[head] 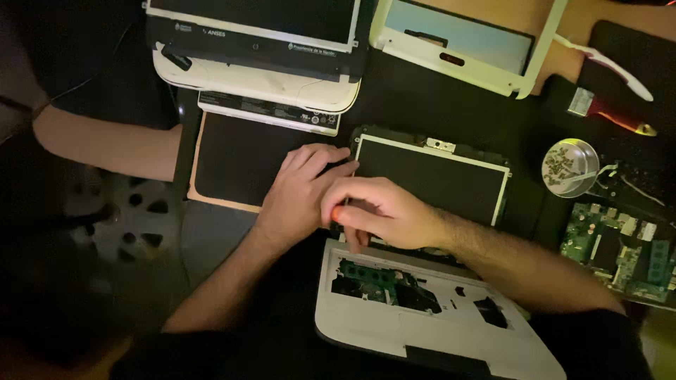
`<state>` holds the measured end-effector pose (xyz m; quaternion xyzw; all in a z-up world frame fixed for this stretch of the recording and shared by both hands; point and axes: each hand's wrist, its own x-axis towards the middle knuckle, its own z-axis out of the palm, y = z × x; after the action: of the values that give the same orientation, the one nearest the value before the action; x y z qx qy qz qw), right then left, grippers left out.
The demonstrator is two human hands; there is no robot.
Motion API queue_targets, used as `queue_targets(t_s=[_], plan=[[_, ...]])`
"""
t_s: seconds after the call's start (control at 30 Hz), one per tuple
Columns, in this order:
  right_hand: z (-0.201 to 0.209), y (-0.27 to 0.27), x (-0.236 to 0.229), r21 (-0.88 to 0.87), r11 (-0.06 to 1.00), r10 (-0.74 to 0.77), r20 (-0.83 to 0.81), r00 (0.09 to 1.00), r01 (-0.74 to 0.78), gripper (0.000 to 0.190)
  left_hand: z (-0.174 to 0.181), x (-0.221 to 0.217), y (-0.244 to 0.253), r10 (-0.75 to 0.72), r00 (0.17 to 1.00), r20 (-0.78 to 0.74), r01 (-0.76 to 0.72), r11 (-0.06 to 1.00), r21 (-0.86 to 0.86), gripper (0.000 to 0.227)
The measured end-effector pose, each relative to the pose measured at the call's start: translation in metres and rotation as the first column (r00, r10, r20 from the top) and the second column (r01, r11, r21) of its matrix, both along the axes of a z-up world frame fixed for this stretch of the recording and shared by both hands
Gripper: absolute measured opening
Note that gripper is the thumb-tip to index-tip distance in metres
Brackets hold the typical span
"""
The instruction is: The person uses a screwdriver to remove screws from the bezel and screen assembly of a white laptop. They then detach the bezel and the screen, disconnecting the ribbon cable and placing the components aside on the desk.
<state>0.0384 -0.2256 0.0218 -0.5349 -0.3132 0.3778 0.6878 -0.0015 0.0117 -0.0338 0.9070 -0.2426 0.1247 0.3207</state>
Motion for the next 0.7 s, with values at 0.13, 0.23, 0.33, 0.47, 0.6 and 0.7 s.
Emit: queue_targets(t_s=[0.13,0.23,0.33,0.47,0.6,0.7], plan=[[0.013,0.004,0.002,-0.019,1.000,-0.011,-0.002,1.000,0.011,0.045,0.036,0.001,-0.006,0.006,1.000,-0.012,-0.007,1.000,-0.009,0.029],[0.009,0.004,0.002,0.010,0.999,-0.032,0.014,0.999,0.032,0.037,-0.010,0.001,0.004,-0.014,1.000,-0.022,0.014,1.000,0.017,0.053],[0.023,0.005,0.004,-0.027,1.000,-0.011,0.014,1.000,0.012,0.025,0.005,0.001,0.001,-0.023,0.999,-0.023,0.024,0.999,0.029,0.047],[-0.002,0.003,-0.001,0.051,0.999,-0.019,-0.037,0.999,0.021,0.034,0.009,0.000,0.000,-0.013,0.998,-0.055,0.014,1.000,0.027,0.046],[-0.002,0.001,0.000,0.034,0.999,-0.027,-0.003,1.000,0.027,0.032,0.008,-0.001,0.000,-0.010,1.000,0.000,0.010,1.000,0.030,0.046],[0.009,0.003,0.002,0.054,0.998,-0.027,-0.030,0.999,0.028,0.044,0.006,0.001,-0.001,-0.014,1.000,-0.028,0.015,1.000,0.024,0.046]])
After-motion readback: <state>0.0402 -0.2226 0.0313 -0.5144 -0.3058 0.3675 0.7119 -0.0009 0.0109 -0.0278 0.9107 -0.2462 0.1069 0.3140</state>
